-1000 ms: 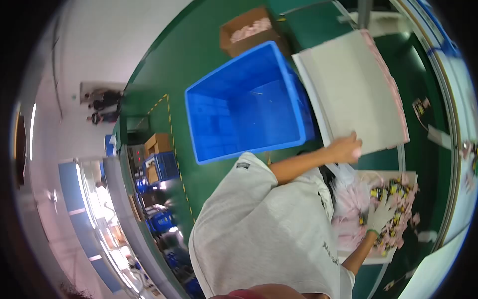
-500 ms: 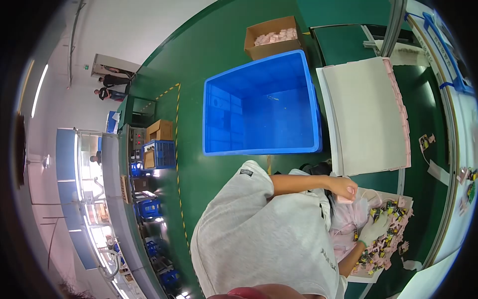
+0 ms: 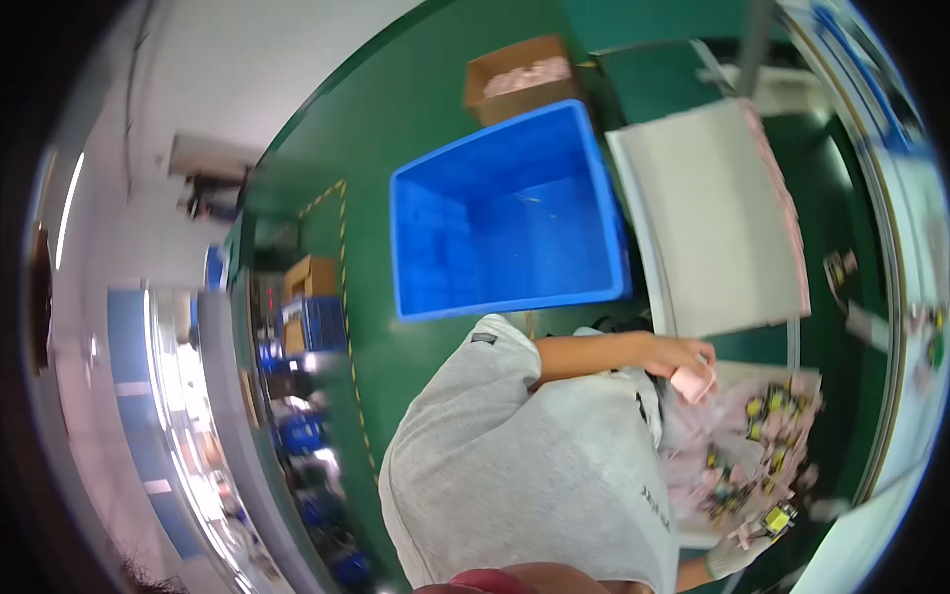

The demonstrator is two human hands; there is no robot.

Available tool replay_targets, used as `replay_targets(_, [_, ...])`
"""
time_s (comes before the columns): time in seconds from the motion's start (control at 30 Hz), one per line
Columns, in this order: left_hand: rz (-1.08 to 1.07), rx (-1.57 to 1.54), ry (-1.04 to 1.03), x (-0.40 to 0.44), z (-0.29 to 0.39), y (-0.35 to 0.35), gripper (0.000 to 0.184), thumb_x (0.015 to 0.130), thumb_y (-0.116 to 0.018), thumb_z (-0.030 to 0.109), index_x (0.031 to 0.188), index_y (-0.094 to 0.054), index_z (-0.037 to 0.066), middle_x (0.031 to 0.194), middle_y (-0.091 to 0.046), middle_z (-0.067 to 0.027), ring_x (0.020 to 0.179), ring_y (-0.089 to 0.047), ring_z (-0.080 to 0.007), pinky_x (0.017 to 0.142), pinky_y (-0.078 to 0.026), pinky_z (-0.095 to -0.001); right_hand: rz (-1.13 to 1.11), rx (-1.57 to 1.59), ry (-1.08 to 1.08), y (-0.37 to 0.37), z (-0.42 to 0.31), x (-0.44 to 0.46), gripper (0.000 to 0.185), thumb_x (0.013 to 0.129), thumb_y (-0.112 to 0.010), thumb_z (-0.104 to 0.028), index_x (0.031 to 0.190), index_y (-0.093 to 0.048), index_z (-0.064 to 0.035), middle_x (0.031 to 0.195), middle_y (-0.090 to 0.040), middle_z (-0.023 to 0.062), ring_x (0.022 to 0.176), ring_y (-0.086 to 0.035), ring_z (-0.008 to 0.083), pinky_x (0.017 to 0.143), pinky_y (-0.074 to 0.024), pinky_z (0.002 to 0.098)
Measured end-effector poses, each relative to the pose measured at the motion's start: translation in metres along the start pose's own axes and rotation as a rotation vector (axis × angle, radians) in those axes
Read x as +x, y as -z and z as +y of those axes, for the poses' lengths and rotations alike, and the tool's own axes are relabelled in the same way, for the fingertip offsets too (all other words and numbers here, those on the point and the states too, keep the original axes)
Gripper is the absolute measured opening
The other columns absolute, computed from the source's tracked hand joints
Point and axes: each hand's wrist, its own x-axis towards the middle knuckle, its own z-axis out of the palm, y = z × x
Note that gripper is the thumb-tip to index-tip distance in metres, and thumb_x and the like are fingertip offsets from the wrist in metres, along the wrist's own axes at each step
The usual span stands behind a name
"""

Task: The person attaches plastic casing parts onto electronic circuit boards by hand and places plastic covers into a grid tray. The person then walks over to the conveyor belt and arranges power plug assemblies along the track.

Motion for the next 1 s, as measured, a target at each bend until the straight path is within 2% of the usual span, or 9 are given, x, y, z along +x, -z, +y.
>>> replay_targets(0.13, [-0.003,-0.029,-0.004,0.005,0.015,-0.025,0.05,0.087,-0.065,0.012,0.128,-0.037,0.009,0.12,-0.057,-0.0133,0.102,-0.062,-0.0269,0.077,-0.057,-0.0414,-0.025,0.275,-0.133,0.0,0.005,-0.036,0.047,0.093,-0.05,-0.019,0.136,-0.043,-0.0021,0.135,-0.048,0.0188,0.126,-0.046,0.0311,0.108,-0.0359,0.0465])
replay_targets(0.17, [-0.008,0.031,-0.024,0.01,0.017,-0.028,0.054,0.086,-0.066,0.012,0.131,-0.037,0.01,0.121,-0.057,-0.0148,0.107,-0.06,-0.0285,0.083,-0.055,-0.0427,0.151,0.15,-0.071,-0.071,0.022,-0.03,0.039,0.093,-0.051,-0.017,0.128,-0.05,-0.0015,0.124,-0.057,0.0166,0.112,-0.057,0.0255,0.099,-0.0461,0.0434])
replay_targets(0.2, [-0.021,0.091,-0.048,0.011,0.019,-0.033,0.058,0.085,-0.067,0.013,0.134,-0.036,0.011,0.122,-0.056,-0.0164,0.111,-0.057,-0.0302,0.089,-0.053,-0.0441,0.018,-0.281,-0.041,-0.053,0.035,-0.039,0.034,0.089,-0.054,-0.017,0.12,-0.055,-0.0017,0.112,-0.063,0.0124,0.101,-0.062,0.0198,0.088,-0.0514,0.0389])
replay_targets(0.3, [-0.115,0.411,0.022,0.021,0.021,-0.059,0.051,0.083,-0.069,0.011,0.129,-0.046,0.009,0.122,-0.055,-0.0147,0.113,-0.055,-0.027,0.092,-0.05,-0.0413,0.012,-1.006,0.0,-0.109,0.055,-0.036,0.027,0.086,-0.061,-0.015,0.107,-0.057,0.0006,0.089,-0.062,0.005,0.08,-0.06,0.0102,0.064,-0.0479,0.0242])
replay_targets(0.37, [-0.244,1.374,-0.37,0.034,0.025,-0.068,0.045,0.078,-0.073,0.013,0.119,-0.058,0.007,0.114,-0.057,-0.0127,0.108,-0.056,-0.0261,0.09,-0.048,-0.0384,0.033,-0.713,-0.232,-0.105,0.09,-0.037,0.017,0.087,-0.06,-0.014,0.096,-0.056,-0.0009,0.08,-0.063,0.0064,0.065,-0.058,0.0105,0.058,-0.0472,0.0247])
replay_targets(0.5, [-0.522,1.776,-0.235,0.035,0.018,-0.128,0.04,0.074,-0.077,0.014,0.111,-0.064,0.007,0.106,-0.056,-0.012,0.104,-0.056,-0.0271,0.088,-0.046,-0.0355,-0.055,-0.878,-0.238,-0.118,0.113,-0.044,0.013,0.088,-0.06,-0.014,0.089,-0.056,-0.0017,0.077,-0.063,0.0058,0.062,-0.057,0.0101,0.054,-0.0464,0.0259])
replay_targets(0.77, [-1.061,1.576,0.288,0.054,-0.001,-0.157,0.038,0.072,-0.076,0.012,0.108,-0.064,0.005,0.102,-0.057,-0.0111,0.101,-0.057,-0.0277,0.086,-0.046,-0.0335,-0.186,-1.051,0.021,-0.117,0.078,-0.08,0.02,0.092,-0.059,-0.021,0.094,-0.059,-0.0017,0.077,-0.062,0.0011,0.074,-0.06,0.0109,0.068,-0.0493,0.0259])
replay_targets(0.9, [-1.125,1.275,0.268,0.065,-0.001,-0.158,0.033,0.074,-0.075,0.014,0.102,-0.063,0.001,0.105,-0.059,-0.0116,0.1,-0.057,-0.0252,0.087,-0.046,-0.0347,-0.161,-0.926,0.402,-0.105,0.065,-0.098,0.03,0.088,-0.059,-0.013,0.116,-0.056,-0.0023,0.099,-0.064,0.0102,0.095,-0.061,0.0143,0.086,-0.0482,0.0314])
replay_targets(1.0, [-0.817,0.954,0.276,0.066,-0.004,-0.147,0.036,0.076,-0.073,0.018,0.103,-0.061,-0.002,0.106,-0.06,-0.0122,0.1,-0.057,-0.0242,0.089,-0.046,-0.0359,0.488,-0.59,0.517,-0.124,0.066,-0.101,0.046,0.087,-0.062,-0.014,0.128,-0.048,-0.0016,0.11,-0.061,0.0083,0.105,-0.059,0.0172,0.094,-0.0454,0.0332])
